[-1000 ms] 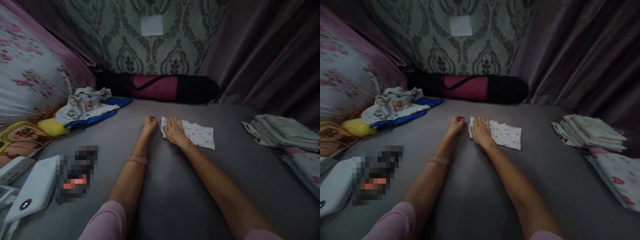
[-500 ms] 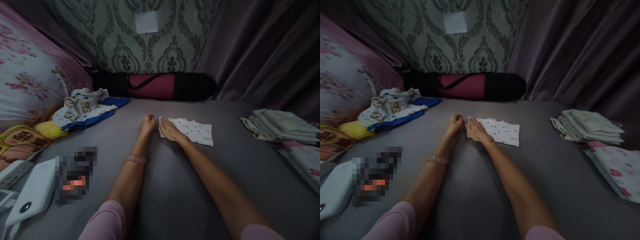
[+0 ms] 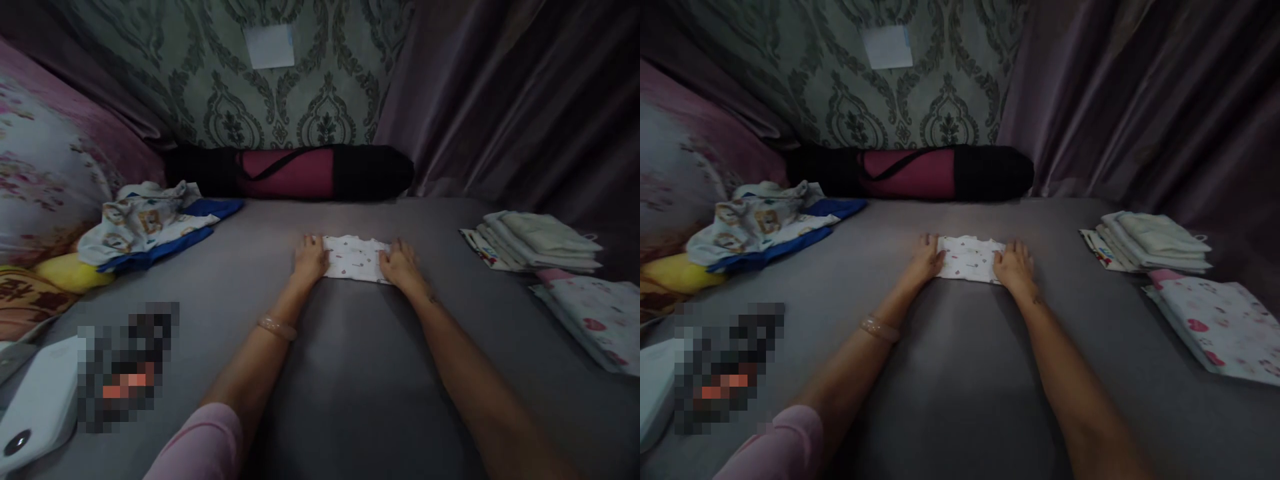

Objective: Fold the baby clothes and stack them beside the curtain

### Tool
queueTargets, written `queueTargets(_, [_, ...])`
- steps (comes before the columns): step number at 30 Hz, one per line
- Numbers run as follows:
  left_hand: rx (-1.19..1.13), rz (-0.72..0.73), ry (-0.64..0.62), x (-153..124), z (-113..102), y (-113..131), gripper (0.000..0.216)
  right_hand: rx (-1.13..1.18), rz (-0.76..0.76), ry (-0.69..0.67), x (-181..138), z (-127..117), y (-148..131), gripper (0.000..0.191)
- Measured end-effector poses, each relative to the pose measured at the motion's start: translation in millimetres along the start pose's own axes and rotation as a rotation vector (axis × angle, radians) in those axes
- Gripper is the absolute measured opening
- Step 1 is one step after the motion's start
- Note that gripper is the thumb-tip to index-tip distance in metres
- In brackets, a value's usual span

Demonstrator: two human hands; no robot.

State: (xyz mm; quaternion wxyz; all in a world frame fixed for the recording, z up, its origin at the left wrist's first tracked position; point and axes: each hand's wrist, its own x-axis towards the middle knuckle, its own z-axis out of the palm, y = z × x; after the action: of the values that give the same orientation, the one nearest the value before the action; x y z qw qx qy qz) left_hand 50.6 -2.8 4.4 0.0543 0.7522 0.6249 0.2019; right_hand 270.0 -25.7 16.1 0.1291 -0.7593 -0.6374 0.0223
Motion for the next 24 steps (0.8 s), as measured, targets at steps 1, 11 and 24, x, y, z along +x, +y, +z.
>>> queueTargets(1, [0.025,-0.100,0.020,-1,-4,-4,0.044,0.014,0.100,0.000,0,-4,7,0.053])
queueTargets(11, [-0.019,-0.434,-0.217,12,-14,-26,0.040,0.079,0.283,-0.094,0,-6,25,0.049])
queueTargets(24, [-0.162,-0.353,-0.024,-5,-8,4,0.032,0.384,0.212,0.074,-3,0,7,0.044])
